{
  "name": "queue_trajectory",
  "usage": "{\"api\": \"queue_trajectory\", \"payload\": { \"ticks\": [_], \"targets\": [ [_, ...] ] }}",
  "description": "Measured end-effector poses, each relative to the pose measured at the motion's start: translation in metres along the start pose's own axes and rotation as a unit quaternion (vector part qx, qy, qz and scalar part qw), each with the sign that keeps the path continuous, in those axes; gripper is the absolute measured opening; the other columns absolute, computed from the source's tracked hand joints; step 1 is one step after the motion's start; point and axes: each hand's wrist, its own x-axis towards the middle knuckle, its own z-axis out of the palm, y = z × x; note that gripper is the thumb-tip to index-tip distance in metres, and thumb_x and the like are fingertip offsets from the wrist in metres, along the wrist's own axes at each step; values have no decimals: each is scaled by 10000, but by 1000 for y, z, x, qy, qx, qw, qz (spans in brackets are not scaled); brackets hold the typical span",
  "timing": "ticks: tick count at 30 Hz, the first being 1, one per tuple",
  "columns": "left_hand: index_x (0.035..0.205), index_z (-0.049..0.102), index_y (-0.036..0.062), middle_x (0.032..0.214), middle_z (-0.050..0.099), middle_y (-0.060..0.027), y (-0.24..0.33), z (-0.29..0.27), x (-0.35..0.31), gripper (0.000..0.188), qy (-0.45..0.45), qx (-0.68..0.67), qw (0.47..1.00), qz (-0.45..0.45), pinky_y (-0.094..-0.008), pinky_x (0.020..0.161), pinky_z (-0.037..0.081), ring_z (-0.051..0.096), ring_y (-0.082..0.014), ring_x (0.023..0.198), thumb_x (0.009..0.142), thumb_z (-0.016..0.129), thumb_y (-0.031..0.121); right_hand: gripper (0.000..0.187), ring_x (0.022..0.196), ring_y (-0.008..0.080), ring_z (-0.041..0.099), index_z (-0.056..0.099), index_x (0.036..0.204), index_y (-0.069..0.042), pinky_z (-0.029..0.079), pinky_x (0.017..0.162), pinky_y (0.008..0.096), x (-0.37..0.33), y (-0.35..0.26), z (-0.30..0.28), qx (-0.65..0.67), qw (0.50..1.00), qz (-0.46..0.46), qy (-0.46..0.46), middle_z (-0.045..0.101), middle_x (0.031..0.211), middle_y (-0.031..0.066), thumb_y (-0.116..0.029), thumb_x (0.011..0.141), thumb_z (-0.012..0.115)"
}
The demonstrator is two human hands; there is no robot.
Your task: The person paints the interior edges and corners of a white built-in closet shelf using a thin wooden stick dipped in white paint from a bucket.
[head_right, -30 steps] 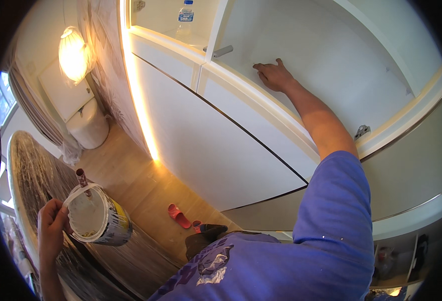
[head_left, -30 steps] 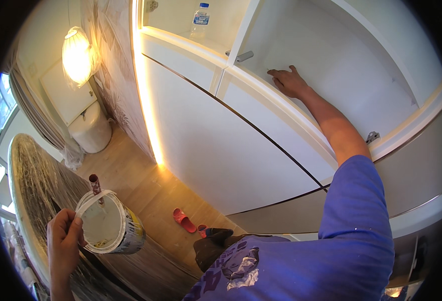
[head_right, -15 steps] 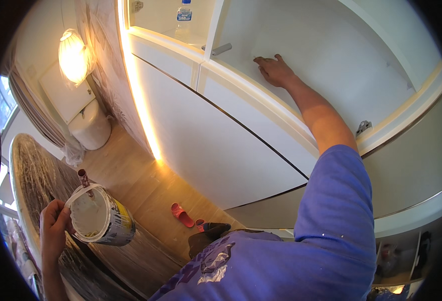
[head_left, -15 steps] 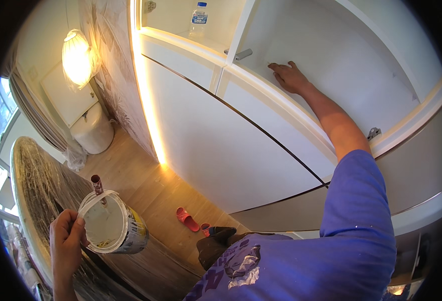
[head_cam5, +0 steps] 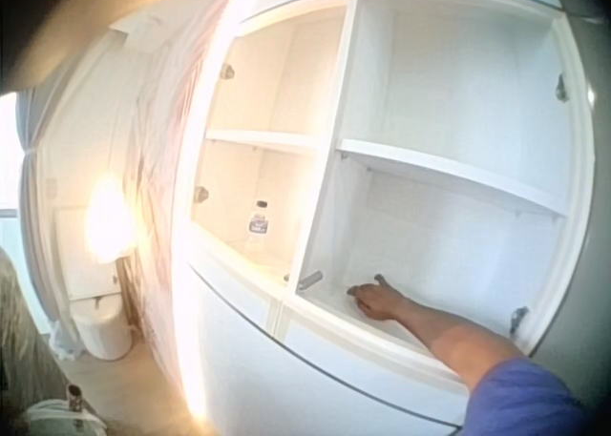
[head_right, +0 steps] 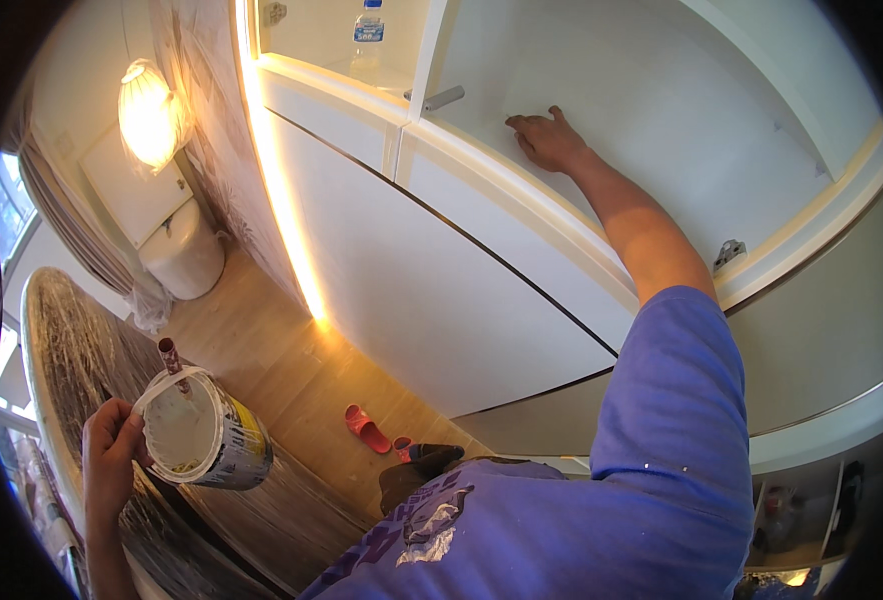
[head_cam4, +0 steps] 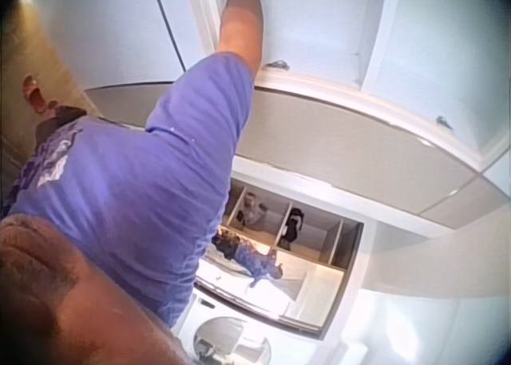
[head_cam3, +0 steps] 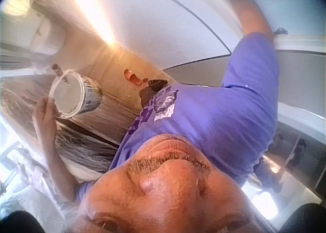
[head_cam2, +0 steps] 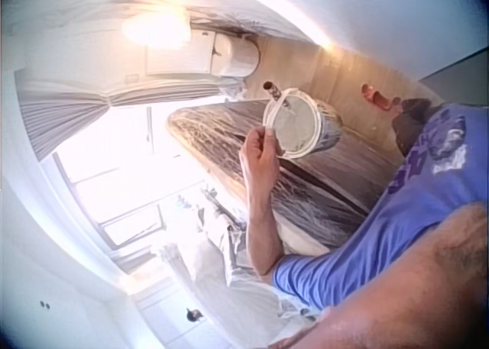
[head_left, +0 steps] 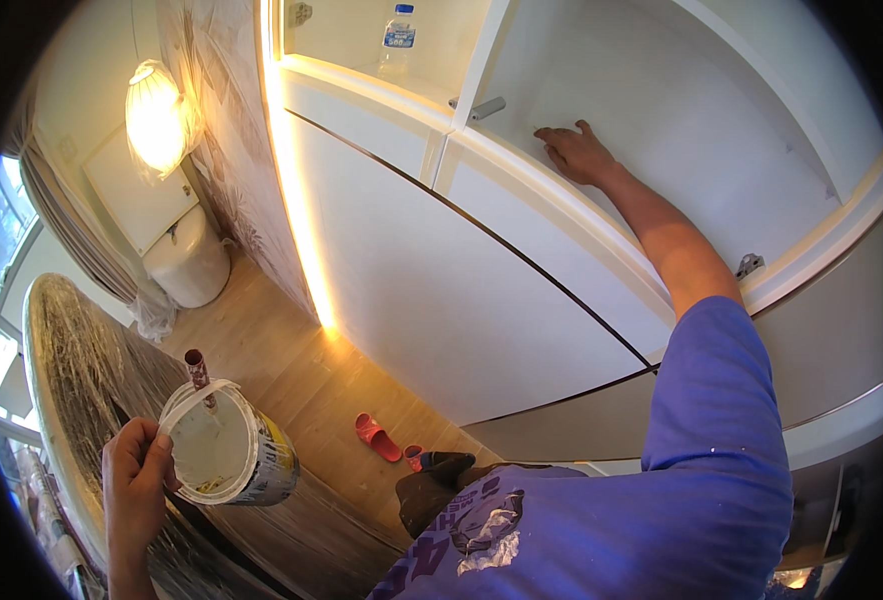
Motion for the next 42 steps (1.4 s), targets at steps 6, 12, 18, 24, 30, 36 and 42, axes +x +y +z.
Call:
{"api": "queue_trajectory", "payload": {
  "ticks": [6,12,18,24,30,36,42],
  "targets": [
    [834,589,-14,653,527,-21,0,0,0,221,-2,-2,1000,-4,-259,513,427,506,-83,548,1020,584,105,396,1386,265,552,538,1461,-121,249,1229,623,-5,0,2,-1,1000,-1,-1,624,1458,78,-217,1095,420],
    [840,599,-13,651,536,-21,0,0,0,223,1,3,1000,-4,-260,512,427,511,-87,543,1022,588,115,403,1410,265,531,533,1467,-116,236,1230,629,-4,-1,1,-25,1000,-4,-12,606,1484,79,-216,1094,417],
    [841,605,-14,648,542,-27,0,-1,0,225,-2,12,1000,1,-267,512,422,519,-95,542,1017,595,126,404,1398,257,541,520,1474,-119,271,1203,625,-1,-3,-2,-34,999,15,26,591,1500,77,-204,1090,424],
    [836,603,-17,646,542,-29,-2,-1,1,230,-2,7,1000,4,-272,513,417,520,-100,542,1014,596,128,404,1389,249,548,506,1478,-121,296,1179,613,-4,-5,-11,-39,996,45,64,585,1506,84,-199,1088,438],
    [871,596,-2,679,579,-17,-2,-5,3,206,-26,25,999,12,-239,509,464,546,-76,541,1032,588,125,406,1380,250,553,514,1475,-120,271,1196,615,-6,-2,-11,-46,993,50,101,589,1503,89,-189,1081,441],
    [844,599,-13,655,555,-28,-1,-2,1,216,-11,13,1000,5,-263,512,433,530,-94,543,1017,592,117,401,1369,254,563,557,1440,-103,252,1214,605,-13,-11,-13,-28,998,26,53,608,1484,89,-177,1067,430],
    [833,601,-18,639,540,-31,0,-1,1,220,-3,9,1000,1,-274,515,420,523,-101,544,1012,591,109,398,1347,261,579,597,1409,-92,259,1208,589,-9,-12,-7,-15,1000,0,14,655,1416,100,-176,1059,428]
  ]
}}
